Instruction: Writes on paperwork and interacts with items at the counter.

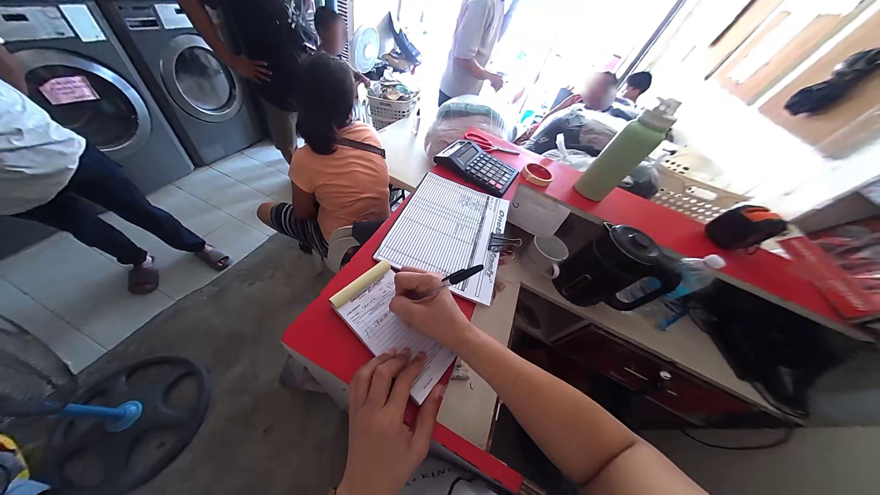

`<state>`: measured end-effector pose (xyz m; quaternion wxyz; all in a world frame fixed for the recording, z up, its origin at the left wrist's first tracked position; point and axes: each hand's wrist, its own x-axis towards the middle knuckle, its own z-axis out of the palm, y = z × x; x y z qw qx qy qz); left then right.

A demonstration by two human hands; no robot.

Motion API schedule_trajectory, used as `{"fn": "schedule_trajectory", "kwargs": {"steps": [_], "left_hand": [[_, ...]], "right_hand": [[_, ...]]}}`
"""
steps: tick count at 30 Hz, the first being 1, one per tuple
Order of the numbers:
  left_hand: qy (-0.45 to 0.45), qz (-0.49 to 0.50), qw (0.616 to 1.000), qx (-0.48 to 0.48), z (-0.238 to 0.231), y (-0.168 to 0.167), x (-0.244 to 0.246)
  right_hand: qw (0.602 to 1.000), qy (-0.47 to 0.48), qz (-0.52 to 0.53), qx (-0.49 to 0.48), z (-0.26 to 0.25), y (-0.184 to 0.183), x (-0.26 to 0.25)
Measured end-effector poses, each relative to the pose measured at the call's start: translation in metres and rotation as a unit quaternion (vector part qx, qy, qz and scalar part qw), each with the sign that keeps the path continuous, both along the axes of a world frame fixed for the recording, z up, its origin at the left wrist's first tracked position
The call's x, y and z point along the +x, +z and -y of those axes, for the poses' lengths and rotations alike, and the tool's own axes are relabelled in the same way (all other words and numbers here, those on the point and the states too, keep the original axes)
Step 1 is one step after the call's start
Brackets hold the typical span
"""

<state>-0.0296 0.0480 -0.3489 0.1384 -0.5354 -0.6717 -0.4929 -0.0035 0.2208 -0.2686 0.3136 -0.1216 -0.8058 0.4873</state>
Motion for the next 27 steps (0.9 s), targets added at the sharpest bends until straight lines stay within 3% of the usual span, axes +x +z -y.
{"fn": "schedule_trajectory", "kwargs": {"steps": [27], "left_hand": [[0.005, 0.000, 1.000, -0.004, -0.0007, 0.0000, 0.0005]], "right_hand": [[0.998, -0.067, -0.010, -0.014, 0.0025, -0.0013, -0.0017]]}}
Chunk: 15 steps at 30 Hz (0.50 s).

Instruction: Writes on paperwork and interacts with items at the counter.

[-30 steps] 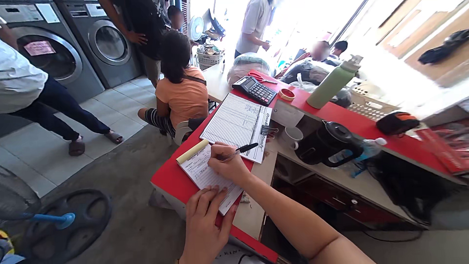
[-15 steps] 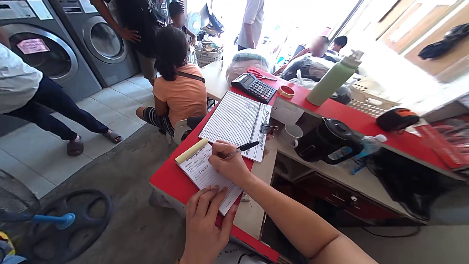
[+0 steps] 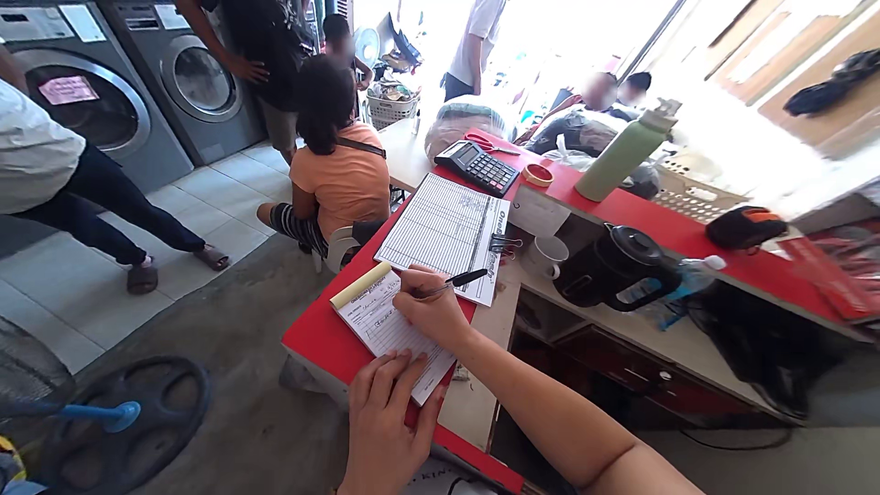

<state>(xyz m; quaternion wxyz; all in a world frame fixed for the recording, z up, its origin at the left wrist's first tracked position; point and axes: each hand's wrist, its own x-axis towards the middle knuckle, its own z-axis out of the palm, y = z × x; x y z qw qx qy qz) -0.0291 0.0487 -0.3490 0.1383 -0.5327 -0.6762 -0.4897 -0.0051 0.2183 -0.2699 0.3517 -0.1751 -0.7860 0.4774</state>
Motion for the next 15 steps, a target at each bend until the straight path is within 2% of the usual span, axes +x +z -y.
{"fn": "schedule_trajectory", "kwargs": {"steps": [15], "left_hand": [[-0.001, -0.001, 1.000, 0.003, 0.0001, -0.0011, 0.0000]], "right_hand": [[1.000, -0.010, -0.018, -0.009, -0.0001, -0.0016, 0.0011]]}}
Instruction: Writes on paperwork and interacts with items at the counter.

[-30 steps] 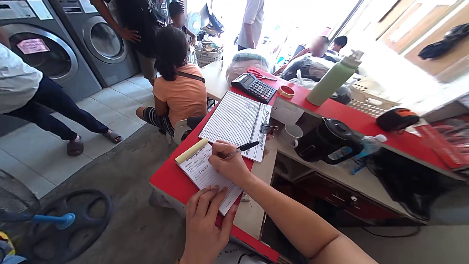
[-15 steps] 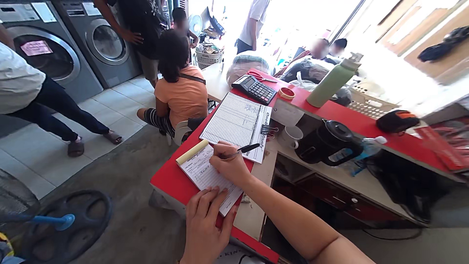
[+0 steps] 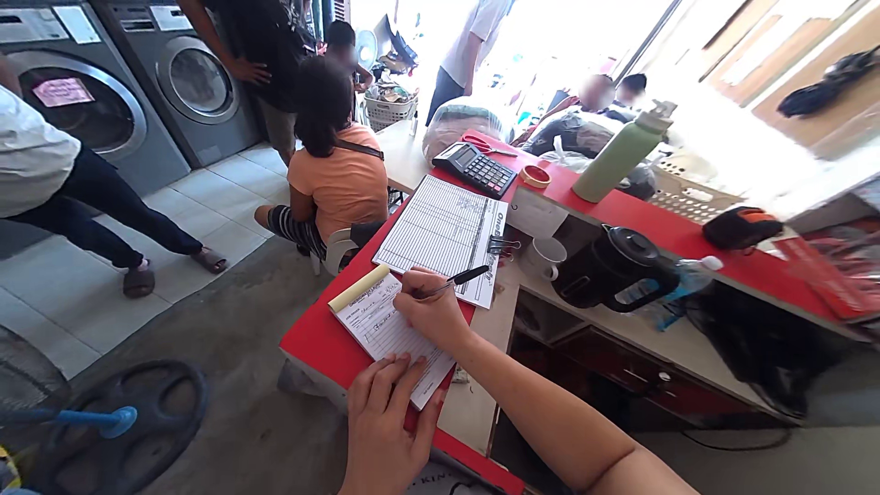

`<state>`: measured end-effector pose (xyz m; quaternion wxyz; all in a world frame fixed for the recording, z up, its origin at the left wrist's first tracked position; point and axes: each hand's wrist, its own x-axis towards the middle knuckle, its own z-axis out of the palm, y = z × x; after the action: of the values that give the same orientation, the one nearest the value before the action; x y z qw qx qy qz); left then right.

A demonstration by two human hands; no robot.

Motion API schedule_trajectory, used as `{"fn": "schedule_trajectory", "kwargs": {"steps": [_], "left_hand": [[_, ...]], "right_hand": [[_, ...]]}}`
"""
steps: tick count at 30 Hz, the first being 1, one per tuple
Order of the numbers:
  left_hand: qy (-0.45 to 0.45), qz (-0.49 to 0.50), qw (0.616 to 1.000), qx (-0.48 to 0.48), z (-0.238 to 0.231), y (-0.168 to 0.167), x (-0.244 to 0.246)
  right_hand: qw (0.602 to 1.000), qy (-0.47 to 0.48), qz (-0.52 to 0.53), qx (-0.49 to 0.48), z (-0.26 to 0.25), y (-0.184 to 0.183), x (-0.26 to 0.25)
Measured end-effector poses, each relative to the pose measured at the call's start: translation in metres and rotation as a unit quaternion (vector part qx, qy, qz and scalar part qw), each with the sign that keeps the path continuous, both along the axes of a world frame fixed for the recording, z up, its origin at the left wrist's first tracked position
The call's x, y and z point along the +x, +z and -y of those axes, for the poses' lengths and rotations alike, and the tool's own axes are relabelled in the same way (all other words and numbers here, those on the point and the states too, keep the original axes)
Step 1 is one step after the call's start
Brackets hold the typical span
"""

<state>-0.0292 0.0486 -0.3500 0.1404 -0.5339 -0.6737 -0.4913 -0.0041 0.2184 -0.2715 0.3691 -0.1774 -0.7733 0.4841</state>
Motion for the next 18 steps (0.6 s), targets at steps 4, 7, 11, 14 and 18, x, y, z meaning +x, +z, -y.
{"fn": "schedule_trajectory", "kwargs": {"steps": [4, 7, 11, 14, 18], "left_hand": [[0.001, 0.004, 1.000, -0.004, 0.001, 0.001, 0.000], [0.001, 0.006, 1.000, -0.001, -0.001, 0.000, 0.000], [-0.003, 0.006, 1.000, 0.001, 0.000, 0.000, 0.000], [0.001, 0.005, 1.000, 0.000, 0.000, 0.000, 0.000], [0.025, -0.012, 1.000, -0.007, -0.001, 0.008, 0.003]], "right_hand": [[1.000, -0.015, 0.009, -0.008, 0.001, 0.000, 0.001], [1.000, -0.016, 0.005, 0.015, 0.001, -0.001, -0.001], [0.998, -0.009, -0.017, -0.054, -0.002, 0.000, 0.001], [0.962, -0.010, -0.105, -0.253, -0.015, 0.005, 0.008], [0.956, -0.023, -0.165, -0.242, -0.013, 0.019, 0.013]]}}
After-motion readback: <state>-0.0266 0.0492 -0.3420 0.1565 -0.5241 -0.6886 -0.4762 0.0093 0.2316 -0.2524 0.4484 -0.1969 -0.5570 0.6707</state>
